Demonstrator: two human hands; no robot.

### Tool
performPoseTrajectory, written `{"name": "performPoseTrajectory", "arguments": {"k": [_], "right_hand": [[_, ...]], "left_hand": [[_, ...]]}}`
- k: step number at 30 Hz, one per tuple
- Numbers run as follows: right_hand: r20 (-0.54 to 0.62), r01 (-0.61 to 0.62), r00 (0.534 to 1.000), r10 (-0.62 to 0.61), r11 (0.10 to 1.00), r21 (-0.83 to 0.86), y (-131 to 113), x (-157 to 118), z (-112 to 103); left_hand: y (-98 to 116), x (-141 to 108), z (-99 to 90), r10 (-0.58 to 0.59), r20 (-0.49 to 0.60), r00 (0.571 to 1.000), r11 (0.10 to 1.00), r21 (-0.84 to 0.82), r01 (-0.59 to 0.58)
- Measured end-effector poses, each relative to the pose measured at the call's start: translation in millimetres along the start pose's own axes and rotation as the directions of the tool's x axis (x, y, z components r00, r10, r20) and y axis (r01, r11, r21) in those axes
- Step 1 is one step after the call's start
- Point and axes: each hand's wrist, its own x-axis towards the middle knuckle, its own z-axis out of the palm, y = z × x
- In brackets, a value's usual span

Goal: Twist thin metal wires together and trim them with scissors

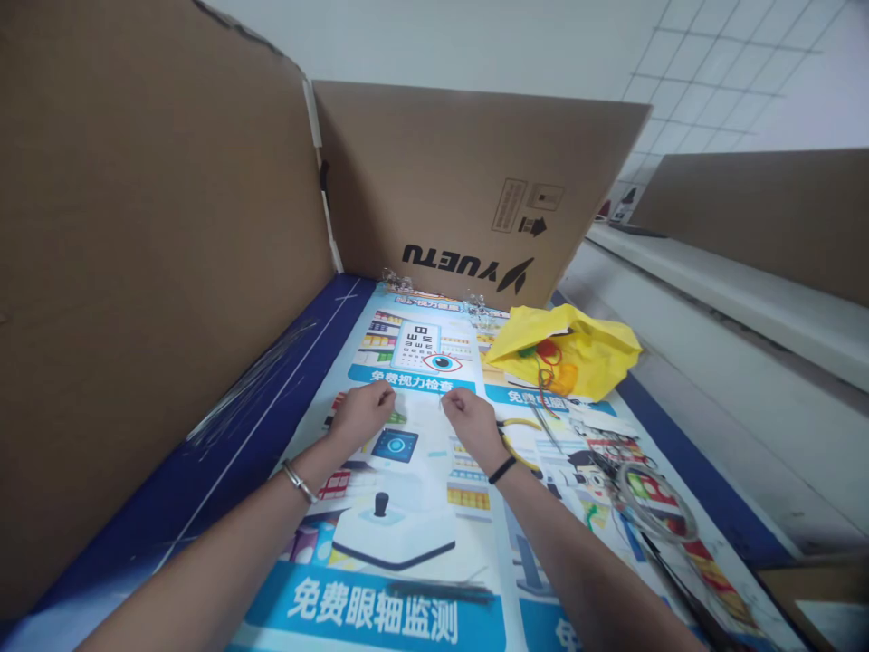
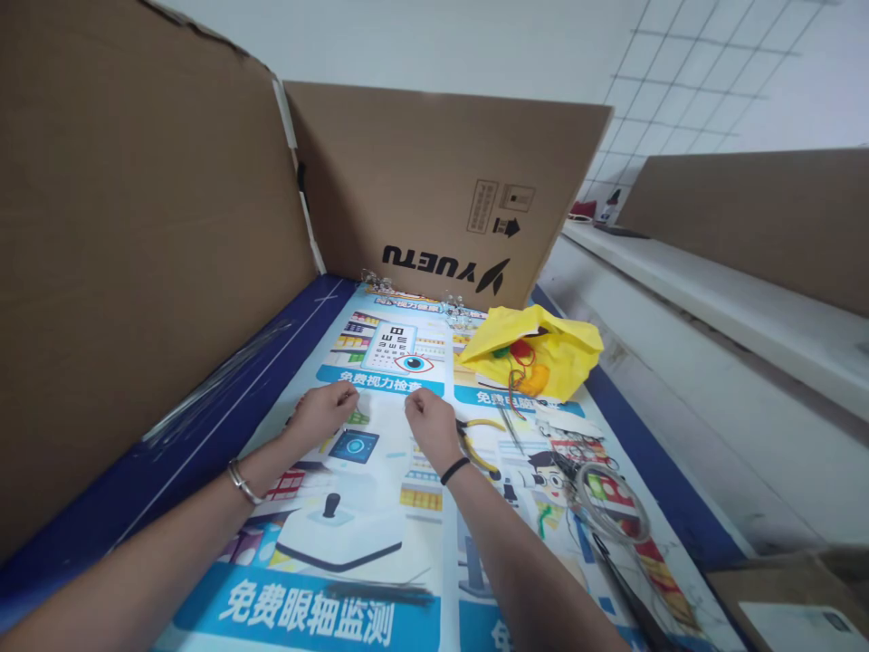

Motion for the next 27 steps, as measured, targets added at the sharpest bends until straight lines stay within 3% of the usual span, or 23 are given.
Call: {"name": "performPoseTrajectory", "arguments": {"k": [5, 10, 12, 15, 19, 27], "right_hand": [[-0.002, -0.038, 0.999, 0.038, 0.995, -0.096, -4.4, -1.6, 4.5], [-0.055, -0.009, 0.998, 0.014, 0.996, 0.088, 4.6, -1.2, 4.5], [-0.093, 0.013, 0.996, -0.005, 0.996, 0.087, 8.4, -1.0, 3.5], [-0.11, 0.094, 0.99, -0.094, 0.996, -0.003, 9.3, -2.7, 1.5], [-0.011, 0.18, 0.983, -0.185, 0.967, -0.179, 3.5, -8.2, 0.1], [0.167, 0.284, 0.959, -0.23, 0.809, -0.514, -8.1, -18.5, 0.7]], "left_hand": [[1.0, 1.3, 1.8, -0.044, -0.02, 0.999, 0.997, -0.064, 0.043], [-6.1, 4.3, -1.0, -0.115, -0.022, 0.993, 0.982, -0.152, 0.111], [-10.2, 6.1, -2.0, -0.129, -0.019, 0.992, 0.974, -0.19, 0.123], [-15.4, 8.7, -2.9, -0.145, -0.009, 0.989, 0.963, -0.229, 0.139], [-20.7, 10.9, -3.8, -0.15, 0.007, 0.989, 0.966, -0.212, 0.148], [-19.4, 9.1, -5.1, -0.078, 0.069, 0.995, 0.995, -0.057, 0.082]]}}
